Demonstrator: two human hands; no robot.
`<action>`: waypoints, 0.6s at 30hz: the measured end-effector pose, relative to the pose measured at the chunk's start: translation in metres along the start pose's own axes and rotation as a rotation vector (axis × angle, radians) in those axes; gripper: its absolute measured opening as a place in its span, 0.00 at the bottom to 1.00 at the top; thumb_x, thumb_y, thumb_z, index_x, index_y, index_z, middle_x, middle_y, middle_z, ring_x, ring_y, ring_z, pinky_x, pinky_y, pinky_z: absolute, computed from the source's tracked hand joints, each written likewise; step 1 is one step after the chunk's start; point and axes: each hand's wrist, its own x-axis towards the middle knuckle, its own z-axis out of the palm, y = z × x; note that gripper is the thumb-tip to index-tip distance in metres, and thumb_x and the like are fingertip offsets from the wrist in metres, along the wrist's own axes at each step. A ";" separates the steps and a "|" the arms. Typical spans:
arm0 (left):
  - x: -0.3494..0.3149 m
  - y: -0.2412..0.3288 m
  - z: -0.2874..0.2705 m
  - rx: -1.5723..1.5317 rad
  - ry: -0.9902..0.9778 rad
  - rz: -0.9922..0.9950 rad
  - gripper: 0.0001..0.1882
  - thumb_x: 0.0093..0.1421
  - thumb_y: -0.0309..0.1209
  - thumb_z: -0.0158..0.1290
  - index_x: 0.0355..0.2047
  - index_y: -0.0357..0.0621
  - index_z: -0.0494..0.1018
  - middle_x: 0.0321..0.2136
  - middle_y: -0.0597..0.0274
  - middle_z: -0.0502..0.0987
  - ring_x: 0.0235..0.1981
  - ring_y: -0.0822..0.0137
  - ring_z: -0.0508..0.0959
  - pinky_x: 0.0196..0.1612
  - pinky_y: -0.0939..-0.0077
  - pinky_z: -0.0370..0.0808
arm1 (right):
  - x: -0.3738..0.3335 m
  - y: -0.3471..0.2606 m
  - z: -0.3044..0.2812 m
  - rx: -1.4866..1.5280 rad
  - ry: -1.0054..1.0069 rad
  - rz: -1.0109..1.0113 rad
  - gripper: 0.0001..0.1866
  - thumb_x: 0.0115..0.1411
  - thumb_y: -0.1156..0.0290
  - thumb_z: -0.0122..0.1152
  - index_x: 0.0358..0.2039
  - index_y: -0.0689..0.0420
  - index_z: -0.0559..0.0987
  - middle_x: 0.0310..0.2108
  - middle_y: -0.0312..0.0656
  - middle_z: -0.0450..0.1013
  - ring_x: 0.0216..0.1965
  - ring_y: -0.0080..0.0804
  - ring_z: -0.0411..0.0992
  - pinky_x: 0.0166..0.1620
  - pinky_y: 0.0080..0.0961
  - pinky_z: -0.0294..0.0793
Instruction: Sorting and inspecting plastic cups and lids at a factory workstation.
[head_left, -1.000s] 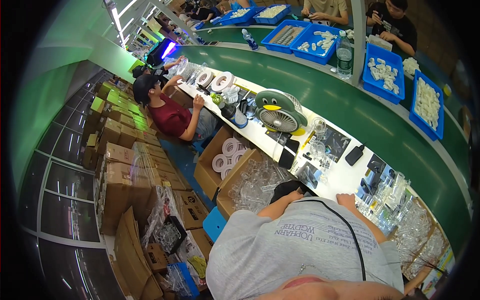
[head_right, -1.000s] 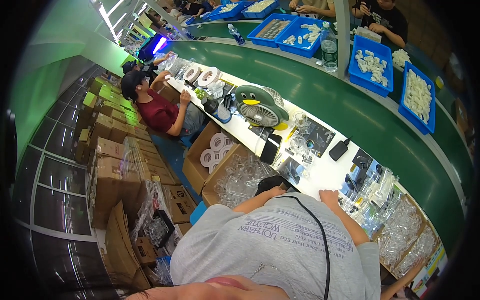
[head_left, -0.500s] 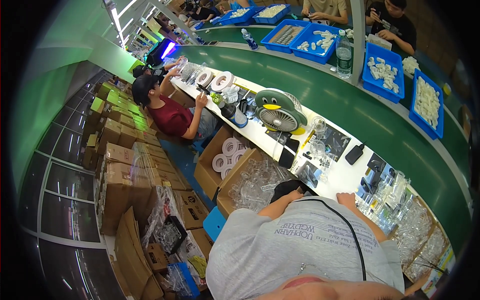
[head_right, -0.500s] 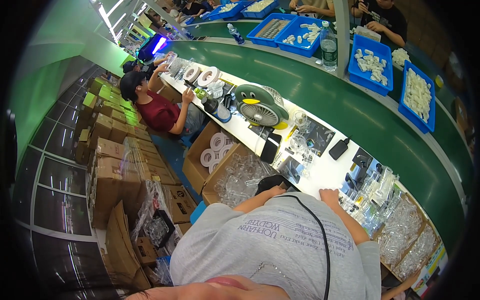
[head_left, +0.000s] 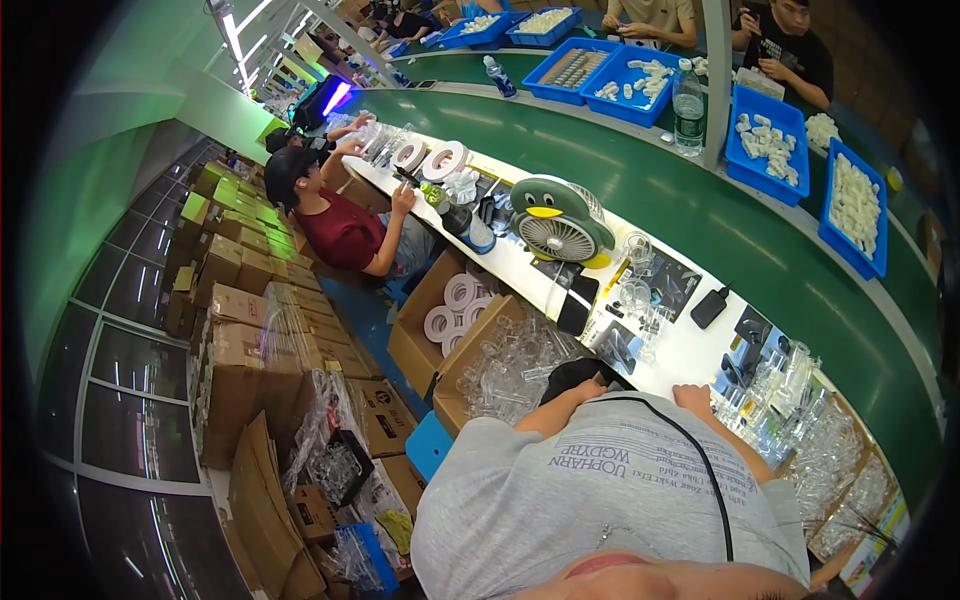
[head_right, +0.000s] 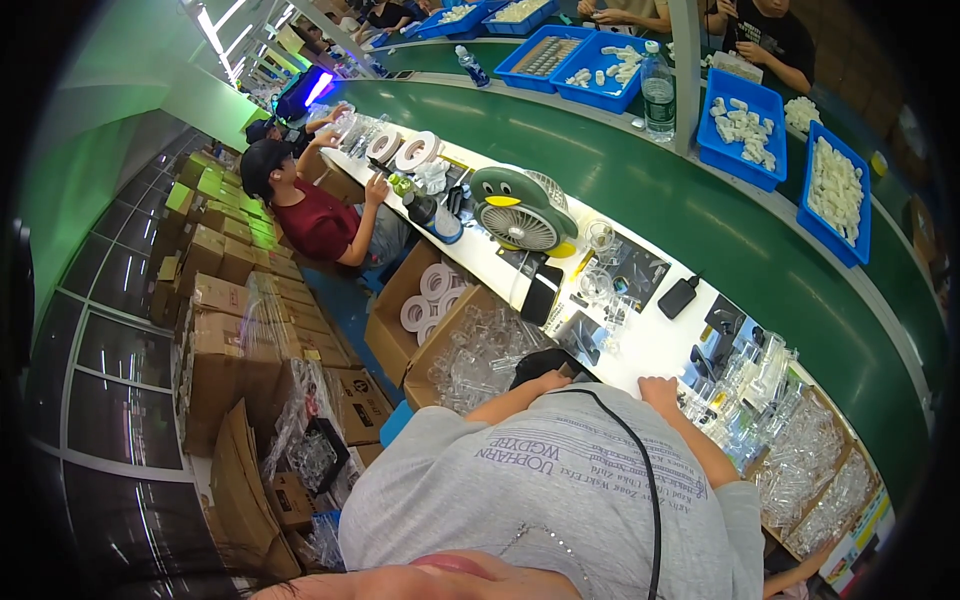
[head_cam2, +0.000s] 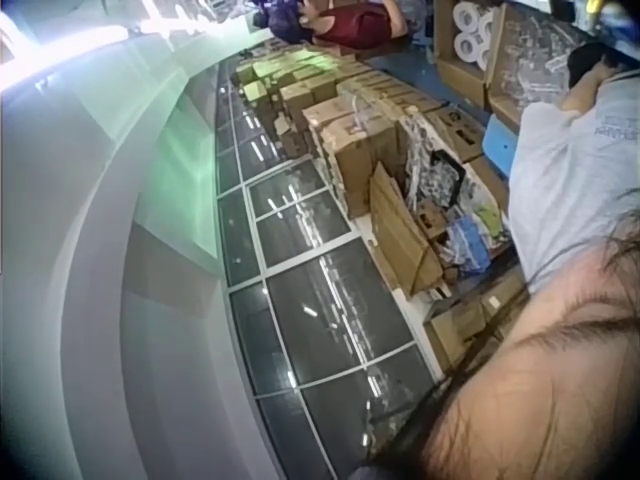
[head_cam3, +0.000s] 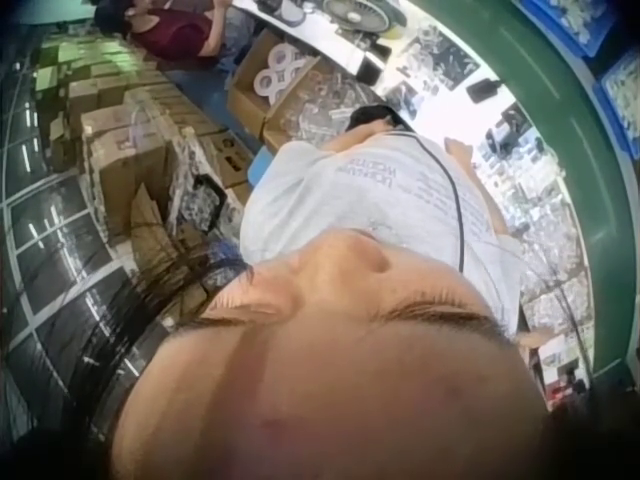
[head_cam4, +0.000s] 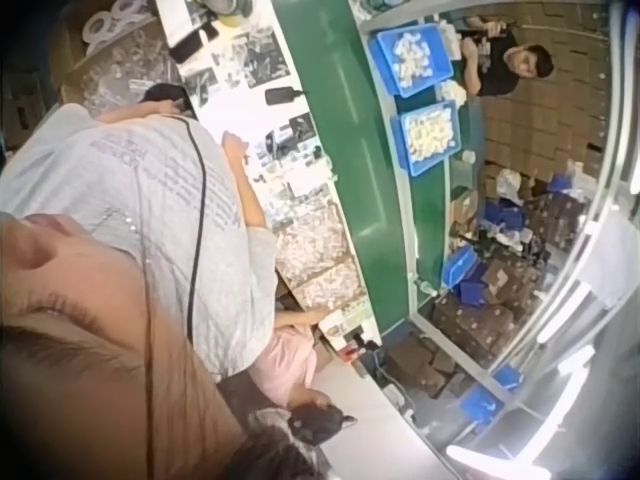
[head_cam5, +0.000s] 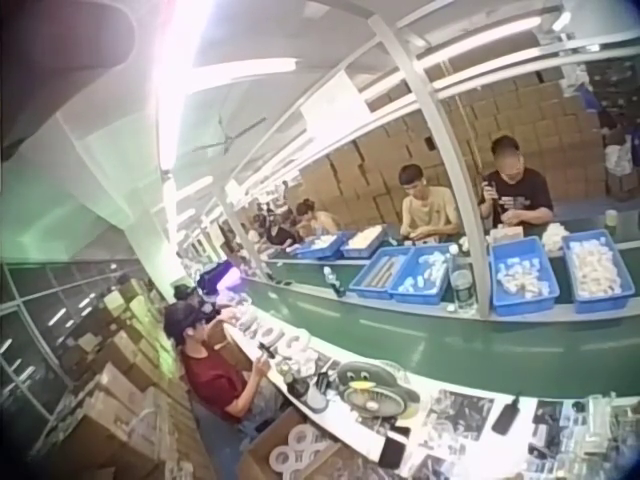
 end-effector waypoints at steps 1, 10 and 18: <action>0.001 0.001 -0.001 0.006 -0.023 0.003 0.25 0.51 0.49 0.44 0.27 0.37 0.76 0.27 0.45 0.76 0.32 0.52 0.76 0.39 0.68 0.70 | 0.001 0.002 0.003 0.006 0.001 0.007 0.13 0.51 0.55 0.49 0.28 0.51 0.74 0.26 0.40 0.73 0.33 0.37 0.73 0.35 0.45 0.61; 0.005 -0.009 0.002 0.021 -0.041 0.033 0.24 0.53 0.49 0.42 0.27 0.39 0.76 0.26 0.48 0.76 0.31 0.54 0.76 0.38 0.68 0.70 | 0.002 0.001 0.003 0.009 -0.002 0.001 0.12 0.51 0.57 0.48 0.27 0.51 0.74 0.26 0.40 0.73 0.33 0.37 0.73 0.35 0.45 0.61; 0.000 0.004 -0.006 -0.017 -0.092 -0.087 0.27 0.47 0.51 0.46 0.30 0.37 0.77 0.33 0.47 0.76 0.37 0.56 0.75 0.43 0.71 0.69 | 0.003 -0.002 -0.002 -0.003 -0.039 0.020 0.09 0.51 0.64 0.46 0.28 0.51 0.75 0.28 0.40 0.74 0.35 0.37 0.72 0.36 0.44 0.62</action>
